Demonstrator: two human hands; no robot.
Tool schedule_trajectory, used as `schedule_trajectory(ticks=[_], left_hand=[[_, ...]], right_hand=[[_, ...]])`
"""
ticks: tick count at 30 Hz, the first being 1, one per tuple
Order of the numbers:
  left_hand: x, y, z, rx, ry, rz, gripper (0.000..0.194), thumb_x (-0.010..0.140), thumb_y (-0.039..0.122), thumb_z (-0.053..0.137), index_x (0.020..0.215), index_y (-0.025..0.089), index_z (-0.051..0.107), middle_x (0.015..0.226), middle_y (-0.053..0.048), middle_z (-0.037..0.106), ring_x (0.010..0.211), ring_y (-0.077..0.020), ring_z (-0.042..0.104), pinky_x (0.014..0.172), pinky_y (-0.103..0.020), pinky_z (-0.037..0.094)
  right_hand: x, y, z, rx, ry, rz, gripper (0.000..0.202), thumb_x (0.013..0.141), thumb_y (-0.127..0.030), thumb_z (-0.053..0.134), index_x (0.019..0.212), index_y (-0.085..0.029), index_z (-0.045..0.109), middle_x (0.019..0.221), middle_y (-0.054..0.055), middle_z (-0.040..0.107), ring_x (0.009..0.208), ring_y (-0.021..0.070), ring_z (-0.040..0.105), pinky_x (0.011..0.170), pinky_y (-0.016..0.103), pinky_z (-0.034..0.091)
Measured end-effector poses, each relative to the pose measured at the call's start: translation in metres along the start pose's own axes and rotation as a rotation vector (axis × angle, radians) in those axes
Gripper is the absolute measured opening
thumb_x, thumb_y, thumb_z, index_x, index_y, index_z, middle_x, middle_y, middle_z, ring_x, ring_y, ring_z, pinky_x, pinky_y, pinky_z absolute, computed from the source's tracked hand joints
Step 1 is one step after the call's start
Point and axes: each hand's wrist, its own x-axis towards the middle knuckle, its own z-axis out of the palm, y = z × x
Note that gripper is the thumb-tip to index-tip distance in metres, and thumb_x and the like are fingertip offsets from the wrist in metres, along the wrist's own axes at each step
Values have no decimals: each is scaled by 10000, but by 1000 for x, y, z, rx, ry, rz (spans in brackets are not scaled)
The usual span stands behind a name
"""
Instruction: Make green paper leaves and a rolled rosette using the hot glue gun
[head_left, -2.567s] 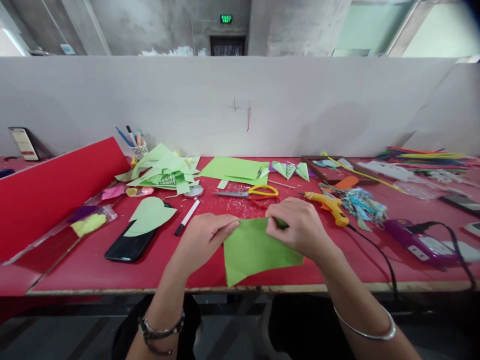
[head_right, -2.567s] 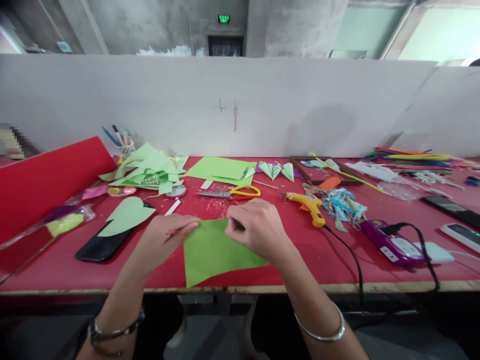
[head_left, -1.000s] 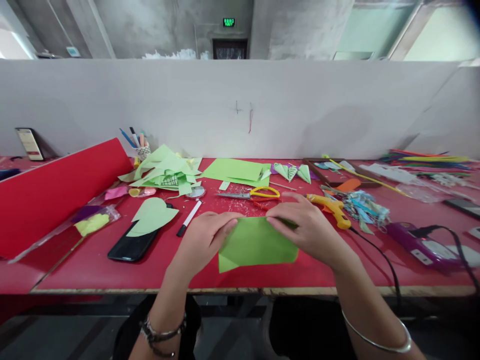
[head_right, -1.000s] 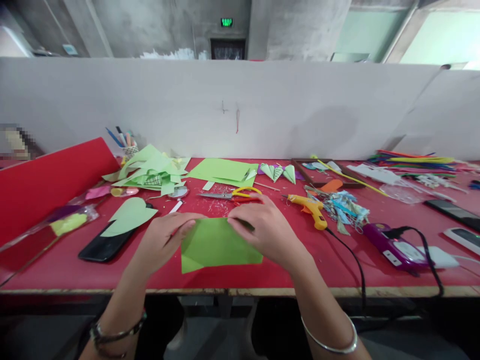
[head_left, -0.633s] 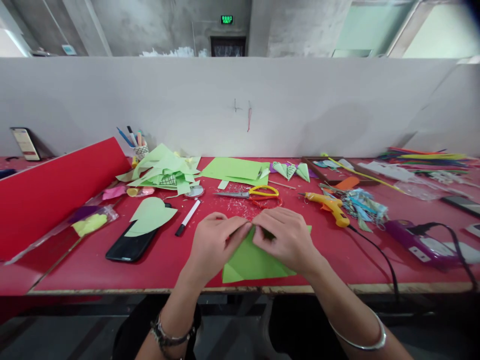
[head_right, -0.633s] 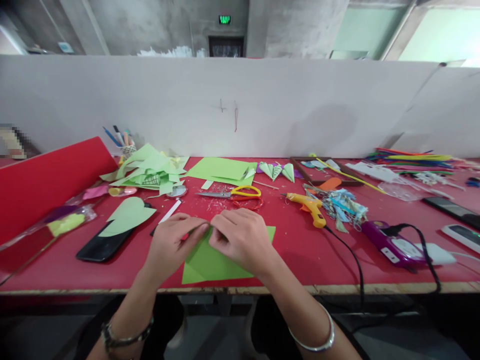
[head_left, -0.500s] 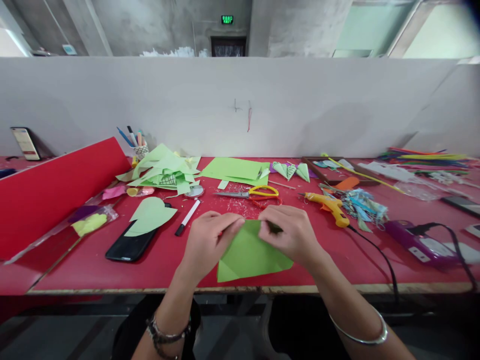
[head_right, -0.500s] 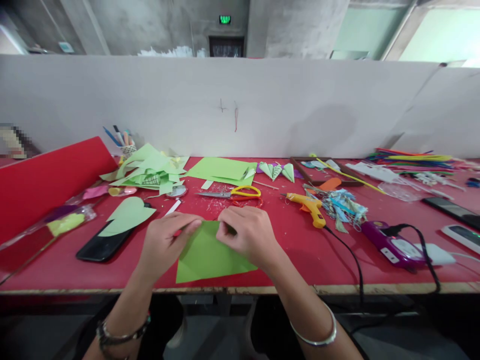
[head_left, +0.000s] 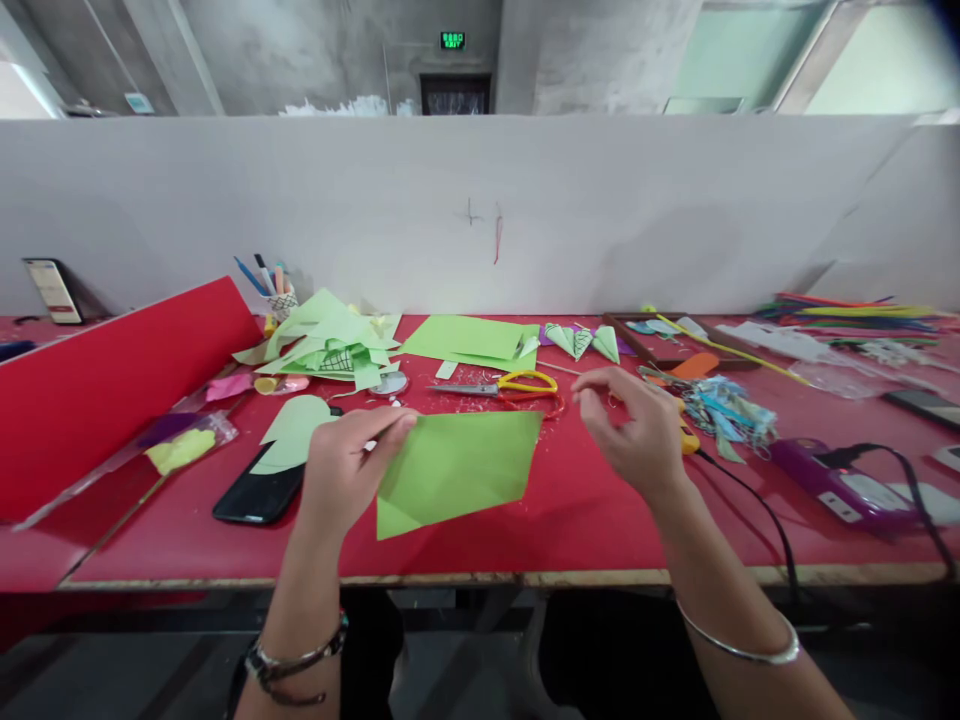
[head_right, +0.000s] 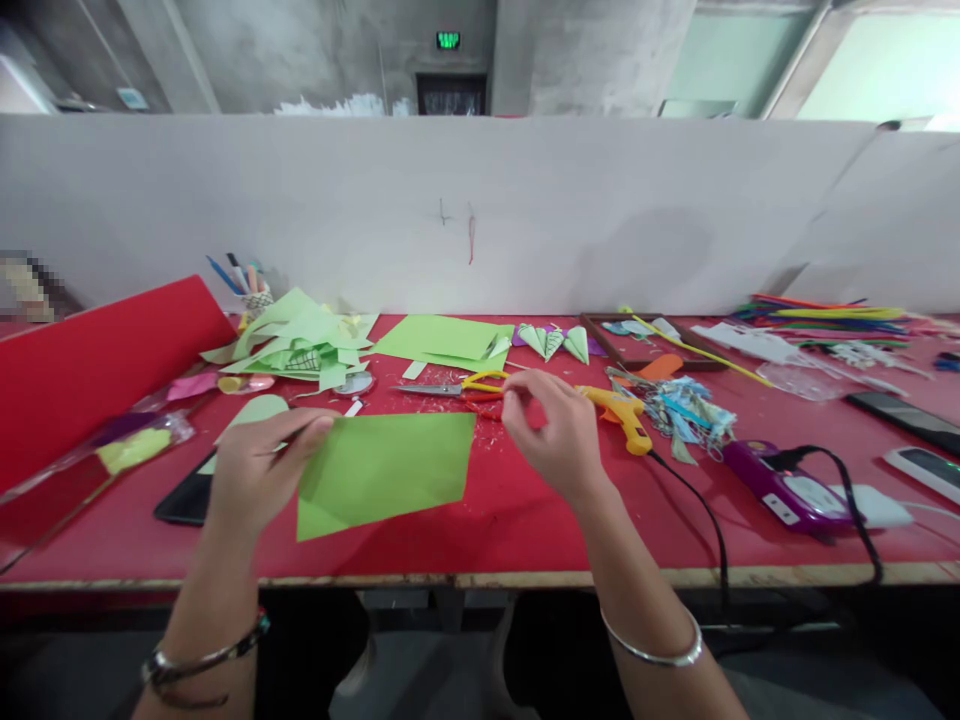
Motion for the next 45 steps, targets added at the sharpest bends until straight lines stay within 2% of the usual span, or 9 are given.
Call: schedule_trajectory(ticks=[3,7,12,20,25,29,36,40,45], left_hand=[[1,5,8,-57,-70,33,225,822,263,466,769,164,661,709,-3,679,627,-114,595,585,-188,428],[2,6,13,-47,-65,81,194,824,248,467,833,180,649,750,-10,684,676,-130,598,706,-248,435],[3,17,19,218,-46,269,157,797,208,501,907,211,612,859,-4,667,827,-155,581,862,-342,351],[1,29,31,322,-84,422,154,778,151,455,712,186,589,667,9,643,652,-133,552,733,-304,369],[2,4,16,318,26,288,155,762,135,452,721,187,593,657,2,642,614,-129,546,715,-293,378],[2,-12,10,122,51,-20,164,790,208,447,734,174,598,682,-15,634,605,-127,546,672,-263,405],[-1,-2,34,-658,-332,-400,332,760,439,502,827,131,606,755,-61,658,693,-161,591,622,-247,458],[0,3,39,-595,-286,-503,340,730,425,543,549,138,519,509,6,557,493,-101,509,494,-206,400],[3,9,37,-451,-283,-477,421,740,418,529,432,147,435,373,47,422,364,-56,364,393,-185,292]], right_hand=[[2,-16,-2,83,-184,-125,126,788,-195,463,871,-197,558,860,44,619,836,167,557,751,290,422],[0,-25,-1,71,-421,-212,163,850,-231,428,809,-189,580,773,28,639,738,145,565,716,272,415],[-8,-34,7,-29,-486,-218,224,867,-275,410,786,-175,594,669,18,630,610,129,550,586,228,374],[-7,-39,6,102,-529,-103,222,871,-282,401,764,-177,564,655,0,605,597,102,534,576,198,353],[0,-18,-13,123,-421,6,181,844,-270,442,724,-185,548,652,-14,595,560,87,520,537,190,350],[4,-8,-22,94,-234,109,186,828,-282,450,685,-188,522,565,-30,520,473,76,437,471,192,322],[1,-3,0,199,-171,196,180,832,-278,423,698,-179,492,563,-31,466,475,76,408,447,191,307],[-2,1,10,95,-264,163,130,830,-274,421,792,-185,507,612,-15,505,538,106,470,517,219,374],[-6,-18,13,-1,-167,-9,322,796,-328,481,1088,-204,424,1038,107,500,1007,240,470,833,404,408]])
